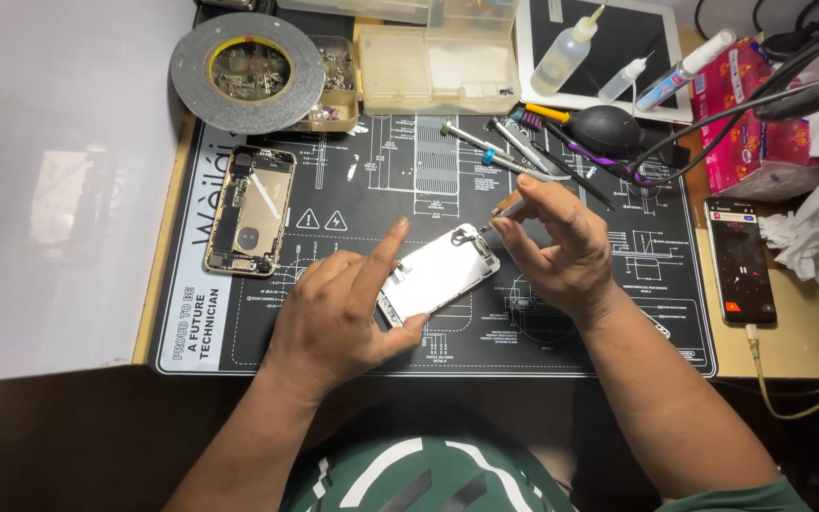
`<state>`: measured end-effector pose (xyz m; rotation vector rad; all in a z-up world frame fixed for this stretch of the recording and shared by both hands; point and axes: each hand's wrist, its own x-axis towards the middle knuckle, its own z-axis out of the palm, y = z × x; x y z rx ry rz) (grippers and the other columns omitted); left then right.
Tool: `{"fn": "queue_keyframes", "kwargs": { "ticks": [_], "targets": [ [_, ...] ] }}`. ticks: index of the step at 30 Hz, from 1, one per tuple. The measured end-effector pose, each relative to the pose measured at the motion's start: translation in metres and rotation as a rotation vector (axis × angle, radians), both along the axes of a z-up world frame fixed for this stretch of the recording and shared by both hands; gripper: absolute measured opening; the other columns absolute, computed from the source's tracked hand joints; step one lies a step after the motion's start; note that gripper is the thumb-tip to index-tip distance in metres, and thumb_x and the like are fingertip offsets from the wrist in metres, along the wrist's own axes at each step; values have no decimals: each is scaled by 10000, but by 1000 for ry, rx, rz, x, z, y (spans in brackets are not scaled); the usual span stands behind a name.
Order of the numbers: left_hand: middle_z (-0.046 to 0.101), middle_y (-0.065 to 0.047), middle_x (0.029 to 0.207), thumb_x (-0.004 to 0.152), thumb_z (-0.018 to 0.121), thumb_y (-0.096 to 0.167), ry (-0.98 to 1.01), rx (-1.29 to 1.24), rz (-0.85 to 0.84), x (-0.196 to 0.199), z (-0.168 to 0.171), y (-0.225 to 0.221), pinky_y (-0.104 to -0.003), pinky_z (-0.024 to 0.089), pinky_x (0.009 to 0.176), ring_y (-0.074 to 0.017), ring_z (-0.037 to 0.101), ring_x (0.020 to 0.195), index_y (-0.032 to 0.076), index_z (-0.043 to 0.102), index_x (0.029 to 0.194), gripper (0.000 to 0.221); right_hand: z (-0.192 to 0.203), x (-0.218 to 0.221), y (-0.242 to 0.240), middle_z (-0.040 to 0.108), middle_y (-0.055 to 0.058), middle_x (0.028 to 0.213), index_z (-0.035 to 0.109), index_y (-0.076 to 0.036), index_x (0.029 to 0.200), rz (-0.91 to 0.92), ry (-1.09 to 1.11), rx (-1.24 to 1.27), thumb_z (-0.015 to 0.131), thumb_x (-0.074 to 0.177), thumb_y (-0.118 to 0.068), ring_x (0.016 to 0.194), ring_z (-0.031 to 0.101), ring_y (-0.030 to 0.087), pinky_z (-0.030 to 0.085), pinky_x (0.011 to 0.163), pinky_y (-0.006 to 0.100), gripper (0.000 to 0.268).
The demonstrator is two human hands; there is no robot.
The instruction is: Using a precision screwdriver to remove internal screws and components from a mobile phone chassis.
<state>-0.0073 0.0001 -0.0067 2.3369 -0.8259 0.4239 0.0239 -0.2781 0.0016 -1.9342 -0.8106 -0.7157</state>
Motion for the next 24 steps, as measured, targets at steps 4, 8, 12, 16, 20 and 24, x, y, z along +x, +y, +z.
{"fn": "queue_keyframes", "kwargs": {
  "ticks": [4, 8, 12, 16, 20, 24],
  "targets": [
    [787, -143, 823, 756, 733, 522, -18, -19, 7, -3, -3, -1, -406, 611, 635, -304, 769, 793, 17, 576, 1432, 858, 5, -4, 9, 711, 226, 975, 503, 27, 1425, 1, 37, 20, 662, 918, 117, 833, 745, 286, 651, 713, 420, 539],
    [756, -108, 893, 766, 705, 575, -65, 66, 34, -4, -2, -2, -418, 576, 684, -311, 732, 852, 60, 606, 1425, 842, 3, -5, 9, 713, 238, 989, 543, 66, 1382, 8, 33, 29, 706, 888, 128, 839, 744, 314, 640, 725, 426, 523],
    [735, -130, 932, 720, 733, 553, -25, 85, 2, -1, 8, -2, -435, 548, 702, -326, 710, 879, 53, 639, 1388, 839, -1, -4, 5, 720, 235, 928, 618, 71, 1310, -51, -4, -19, 773, 858, 97, 781, 734, 323, 630, 685, 421, 479],
    [718, -151, 967, 708, 767, 535, 13, 103, -17, -1, 16, -2, -447, 529, 730, -349, 686, 887, 27, 605, 1416, 886, 4, -4, 8, 708, 250, 998, 495, 84, 1418, 38, 41, 35, 629, 913, 168, 831, 746, 318, 638, 739, 443, 529],
    [660, -121, 1098, 738, 775, 635, 118, 152, -29, 0, 13, -1, -462, 503, 819, -323, 614, 950, 29, 430, 1528, 1053, 0, -4, 0, 658, 244, 1028, 467, 34, 1424, 46, 34, -46, 713, 924, 116, 876, 701, 320, 641, 782, 408, 563],
    [654, -10, 1151, 785, 780, 646, 222, 105, -8, 1, 14, 0, -409, 495, 868, -212, 588, 979, 56, 322, 1578, 1089, -3, -10, -1, 633, 204, 1131, 341, 18, 1522, 121, 123, -20, 595, 995, 170, 1084, 711, 320, 656, 982, 385, 604]
  ]
}}
